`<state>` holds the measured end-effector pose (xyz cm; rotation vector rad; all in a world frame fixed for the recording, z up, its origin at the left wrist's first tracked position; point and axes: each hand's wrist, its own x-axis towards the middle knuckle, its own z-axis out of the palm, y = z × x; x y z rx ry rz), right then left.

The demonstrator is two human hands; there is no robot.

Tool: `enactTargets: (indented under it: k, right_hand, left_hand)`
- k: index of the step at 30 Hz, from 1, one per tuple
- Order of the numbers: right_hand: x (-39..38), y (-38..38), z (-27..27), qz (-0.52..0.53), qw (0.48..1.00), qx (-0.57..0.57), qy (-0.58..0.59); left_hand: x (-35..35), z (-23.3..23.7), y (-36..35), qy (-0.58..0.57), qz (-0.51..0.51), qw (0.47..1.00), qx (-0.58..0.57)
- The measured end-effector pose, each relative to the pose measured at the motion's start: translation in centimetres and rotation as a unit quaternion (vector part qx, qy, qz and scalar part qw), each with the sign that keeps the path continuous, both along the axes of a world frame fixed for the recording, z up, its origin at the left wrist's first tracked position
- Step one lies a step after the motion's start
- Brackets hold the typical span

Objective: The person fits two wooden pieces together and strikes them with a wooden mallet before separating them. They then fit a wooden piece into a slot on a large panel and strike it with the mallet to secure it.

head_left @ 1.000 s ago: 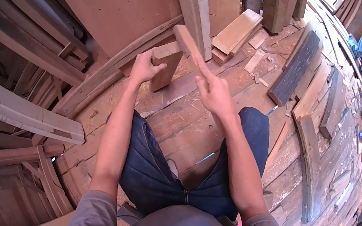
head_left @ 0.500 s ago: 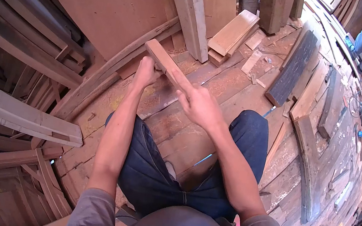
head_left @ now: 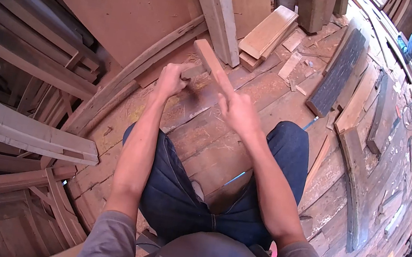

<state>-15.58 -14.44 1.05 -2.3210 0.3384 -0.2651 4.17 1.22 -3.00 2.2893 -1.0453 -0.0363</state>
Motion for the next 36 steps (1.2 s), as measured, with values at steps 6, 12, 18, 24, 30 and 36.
enactTargets:
  k: [6, 12, 18, 24, 30, 36]
  right_hand:
    - [-0.3, 0.2, 1.3, 0.053, 0.998, 0.017, -0.011]
    - [-0.9, 0.8, 1.5, 0.064, 0.997, -0.001, -0.035]
    - [-0.3, -0.9, 1.3, -0.003, 0.998, 0.046, 0.033]
    - [-0.4, -0.2, 1.8, 0.059, 0.998, 0.009, -0.016]
    - [-0.9, 0.1, 1.6, 0.068, 0.997, -0.012, -0.020]
    - [0.0, -1.2, 1.8, 0.012, 0.999, 0.006, -0.045]
  left_hand:
    - [0.7, -0.7, 0.9, 0.026, 0.035, 0.999, -0.010]
    - [1.3, -1.4, 0.8, -0.053, 0.027, 0.997, 0.055]
    - [-1.6, 1.6, -0.6, -0.050, -0.004, 0.994, -0.098]
    - [0.7, -0.5, 0.4, 0.016, 0.074, 0.995, 0.057]
    - [-0.6, 0.0, -0.1, -0.030, 0.025, 0.999, -0.034]
    - [-1.9, 1.4, -1.4, -0.049, 0.004, 0.995, -0.085]
